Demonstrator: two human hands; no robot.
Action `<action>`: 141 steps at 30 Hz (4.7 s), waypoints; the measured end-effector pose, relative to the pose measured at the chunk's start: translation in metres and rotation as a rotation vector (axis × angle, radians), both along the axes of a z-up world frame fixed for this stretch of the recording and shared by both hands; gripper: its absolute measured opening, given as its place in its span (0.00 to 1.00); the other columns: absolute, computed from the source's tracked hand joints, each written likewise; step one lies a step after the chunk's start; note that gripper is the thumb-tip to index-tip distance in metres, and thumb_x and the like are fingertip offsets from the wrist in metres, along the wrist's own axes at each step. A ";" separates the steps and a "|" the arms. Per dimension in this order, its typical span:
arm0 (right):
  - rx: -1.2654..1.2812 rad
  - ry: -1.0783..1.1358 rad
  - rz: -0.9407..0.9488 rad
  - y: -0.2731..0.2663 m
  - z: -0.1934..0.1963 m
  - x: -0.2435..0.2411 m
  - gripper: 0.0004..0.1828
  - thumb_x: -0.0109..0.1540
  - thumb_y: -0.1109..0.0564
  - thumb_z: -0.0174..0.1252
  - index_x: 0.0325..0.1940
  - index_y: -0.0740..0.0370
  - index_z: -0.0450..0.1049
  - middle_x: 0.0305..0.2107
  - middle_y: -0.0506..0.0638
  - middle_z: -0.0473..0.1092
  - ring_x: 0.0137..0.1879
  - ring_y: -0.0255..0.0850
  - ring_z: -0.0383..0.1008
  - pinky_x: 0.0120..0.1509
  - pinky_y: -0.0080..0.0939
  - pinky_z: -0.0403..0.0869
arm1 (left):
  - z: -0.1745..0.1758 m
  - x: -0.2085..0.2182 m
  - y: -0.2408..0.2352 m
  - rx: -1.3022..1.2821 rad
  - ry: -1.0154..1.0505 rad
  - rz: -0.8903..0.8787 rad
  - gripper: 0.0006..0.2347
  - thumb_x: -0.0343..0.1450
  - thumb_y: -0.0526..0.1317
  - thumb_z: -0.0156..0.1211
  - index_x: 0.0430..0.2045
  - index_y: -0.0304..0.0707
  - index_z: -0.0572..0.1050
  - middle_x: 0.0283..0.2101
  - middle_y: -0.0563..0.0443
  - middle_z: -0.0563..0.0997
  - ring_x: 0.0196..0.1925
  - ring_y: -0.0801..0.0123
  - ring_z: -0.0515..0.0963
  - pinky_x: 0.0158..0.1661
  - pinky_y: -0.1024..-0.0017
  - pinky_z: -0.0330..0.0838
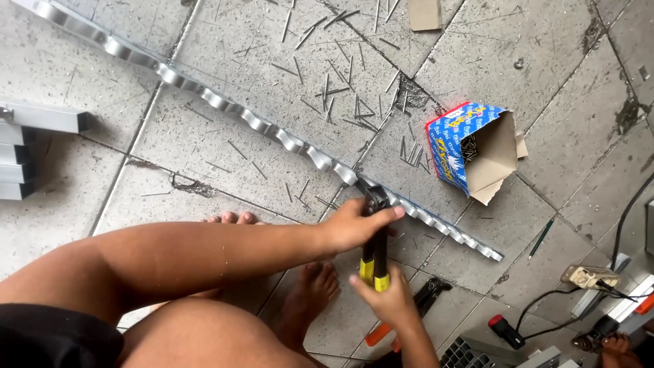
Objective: Using a manual hand riveter to fasten metal profiles together while sitting on the floor.
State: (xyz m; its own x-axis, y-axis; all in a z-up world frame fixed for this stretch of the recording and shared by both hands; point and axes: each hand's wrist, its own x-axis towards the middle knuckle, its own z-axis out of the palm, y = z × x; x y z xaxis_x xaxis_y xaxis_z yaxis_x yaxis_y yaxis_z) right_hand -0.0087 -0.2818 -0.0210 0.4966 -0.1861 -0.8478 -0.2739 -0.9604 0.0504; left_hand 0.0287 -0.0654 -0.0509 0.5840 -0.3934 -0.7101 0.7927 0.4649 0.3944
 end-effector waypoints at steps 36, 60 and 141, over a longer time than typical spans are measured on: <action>-0.041 0.326 0.377 0.060 0.088 0.041 0.37 0.56 0.51 0.62 0.68 0.58 0.62 0.62 0.51 0.63 0.64 0.49 0.69 0.65 0.56 0.73 | -0.048 -0.021 -0.034 -0.218 -0.117 0.292 0.13 0.67 0.46 0.55 0.25 0.30 0.71 0.23 0.38 0.79 0.27 0.54 0.83 0.30 0.63 0.79; 0.141 0.252 0.073 0.060 0.109 0.042 0.33 0.59 0.51 0.57 0.70 0.52 0.65 0.53 0.55 0.73 0.62 0.56 0.73 0.65 0.60 0.70 | -0.050 -0.015 -0.047 -0.166 -0.094 0.356 0.19 0.67 0.53 0.58 0.16 0.33 0.73 0.19 0.32 0.79 0.23 0.52 0.83 0.27 0.67 0.75; 1.033 -0.188 0.109 0.053 0.088 0.101 0.04 0.63 0.63 0.59 0.42 0.65 0.75 0.28 0.59 0.82 0.36 0.38 0.82 0.41 0.40 0.85 | 0.053 -0.007 0.009 0.782 -1.297 -1.423 0.24 0.49 0.53 0.79 0.31 0.37 0.82 0.33 0.48 0.84 0.39 0.53 0.85 0.39 0.63 0.84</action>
